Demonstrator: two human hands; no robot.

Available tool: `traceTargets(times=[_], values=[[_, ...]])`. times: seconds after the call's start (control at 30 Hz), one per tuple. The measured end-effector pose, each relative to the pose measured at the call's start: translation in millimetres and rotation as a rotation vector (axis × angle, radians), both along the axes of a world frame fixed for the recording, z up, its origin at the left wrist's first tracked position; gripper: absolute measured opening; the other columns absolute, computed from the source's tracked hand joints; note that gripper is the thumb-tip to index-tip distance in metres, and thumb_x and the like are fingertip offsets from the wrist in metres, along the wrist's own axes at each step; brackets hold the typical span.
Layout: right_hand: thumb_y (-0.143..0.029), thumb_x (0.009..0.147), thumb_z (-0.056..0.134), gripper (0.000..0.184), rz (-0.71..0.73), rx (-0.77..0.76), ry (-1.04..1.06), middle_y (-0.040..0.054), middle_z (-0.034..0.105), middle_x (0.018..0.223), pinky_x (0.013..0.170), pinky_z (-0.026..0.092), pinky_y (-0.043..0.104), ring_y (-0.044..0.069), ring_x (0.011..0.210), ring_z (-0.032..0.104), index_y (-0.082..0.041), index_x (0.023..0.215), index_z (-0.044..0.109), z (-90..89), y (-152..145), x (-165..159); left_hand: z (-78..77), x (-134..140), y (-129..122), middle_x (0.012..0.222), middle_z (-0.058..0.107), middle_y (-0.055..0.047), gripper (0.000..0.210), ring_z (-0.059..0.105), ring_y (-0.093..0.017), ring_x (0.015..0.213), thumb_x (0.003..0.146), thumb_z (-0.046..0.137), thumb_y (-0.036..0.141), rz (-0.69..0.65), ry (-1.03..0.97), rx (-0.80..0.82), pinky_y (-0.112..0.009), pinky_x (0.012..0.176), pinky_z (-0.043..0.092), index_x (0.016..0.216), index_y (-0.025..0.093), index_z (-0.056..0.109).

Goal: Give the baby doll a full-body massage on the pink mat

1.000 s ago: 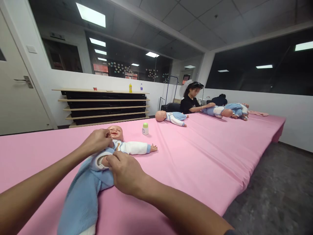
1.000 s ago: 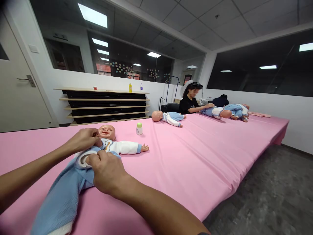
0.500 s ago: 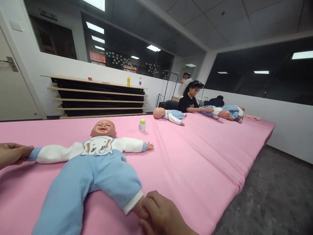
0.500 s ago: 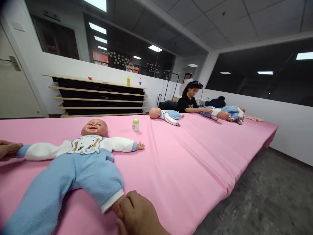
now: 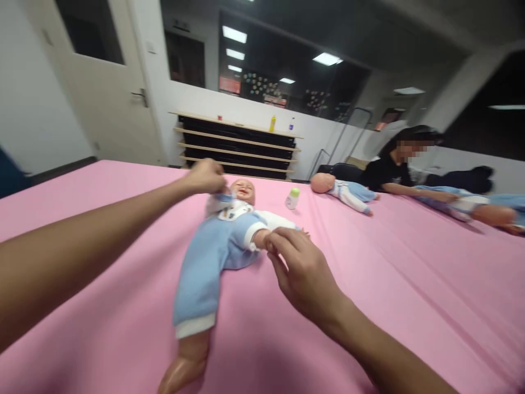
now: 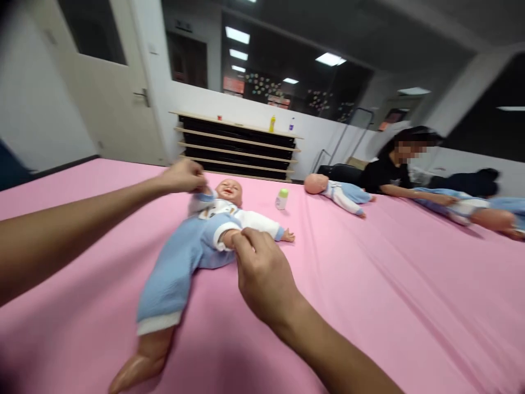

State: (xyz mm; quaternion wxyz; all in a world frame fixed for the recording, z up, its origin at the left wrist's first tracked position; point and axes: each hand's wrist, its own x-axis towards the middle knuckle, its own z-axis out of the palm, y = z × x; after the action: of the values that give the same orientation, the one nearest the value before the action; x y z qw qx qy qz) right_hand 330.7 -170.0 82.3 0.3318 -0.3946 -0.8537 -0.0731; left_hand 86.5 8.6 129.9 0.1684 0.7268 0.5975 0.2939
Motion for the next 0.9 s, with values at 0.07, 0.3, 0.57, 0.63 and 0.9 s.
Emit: traceTargets(times=[0.07, 0.3, 0.57, 0.63, 0.9], values=[[-0.006, 0.092, 0.045, 0.023, 0.050, -0.025, -0.031, 0.0100, 0.061, 0.100, 0.081, 0.048, 0.036, 0.022, 0.091, 0.057, -0.015, 0.106, 0.061, -9.1, 24.0, -17.6, -12.2, 29.2, -0.6, 0.059, 0.057, 0.001, 0.023, 0.045, -0.008, 0.058, 0.058, 0.070, 0.026, -0.033, 0.043, -0.016, -0.025, 0.054, 0.026, 0.065, 0.005, 0.063], [-0.012, 0.092, 0.050, 0.019, 0.091, 0.002, 0.028, 0.0100, 0.061, 0.104, 0.083, 0.050, 0.036, 0.023, 0.097, 0.059, -0.016, 0.109, 0.060, -11.7, 7.1, -2.8, -14.1, 6.8, 9.0, 0.057, 0.060, -0.002, 0.019, 0.052, -0.014, 0.056, 0.050, 0.075, 0.022, -0.071, 0.088, 0.009, -0.023, 0.047, 0.032, 0.063, 0.013, 0.065], [-0.022, 0.093, 0.052, 0.021, -0.002, -0.133, -0.002, 0.0120, 0.060, 0.105, 0.068, 0.056, 0.023, 0.018, 0.089, 0.065, -0.017, 0.113, 0.056, -50.8, -85.2, 65.3, -63.1, -130.3, 30.2, 0.068, 0.064, -0.006, 0.016, 0.056, -0.017, 0.065, 0.064, 0.069, 0.027, 0.372, 0.137, -0.016, -0.026, 0.056, 0.040, 0.068, 0.013, 0.064], [-0.022, 0.094, 0.050, 0.016, -0.014, -0.189, 0.010, 0.0107, 0.060, 0.101, 0.065, 0.056, 0.022, 0.017, 0.085, 0.066, -0.018, 0.108, 0.056, -69.4, -84.8, 67.0, -87.8, -141.5, 23.0, 0.067, 0.064, -0.007, 0.015, 0.056, -0.017, 0.066, 0.065, 0.068, 0.028, 0.407, 0.146, -0.057, -0.026, 0.056, 0.040, 0.067, 0.014, 0.063], [-0.020, 0.094, 0.052, 0.022, -0.059, -0.035, 0.029, 0.0102, 0.061, 0.110, 0.076, 0.055, 0.028, 0.020, 0.098, 0.062, -0.019, 0.115, 0.058, -32.6, -64.4, 63.8, -55.3, -128.5, 31.6, 0.062, 0.063, -0.007, 0.018, 0.056, -0.015, 0.061, 0.065, 0.067, 0.028, 0.356, 0.026, -0.004, -0.024, 0.053, 0.040, 0.071, 0.011, 0.065]])
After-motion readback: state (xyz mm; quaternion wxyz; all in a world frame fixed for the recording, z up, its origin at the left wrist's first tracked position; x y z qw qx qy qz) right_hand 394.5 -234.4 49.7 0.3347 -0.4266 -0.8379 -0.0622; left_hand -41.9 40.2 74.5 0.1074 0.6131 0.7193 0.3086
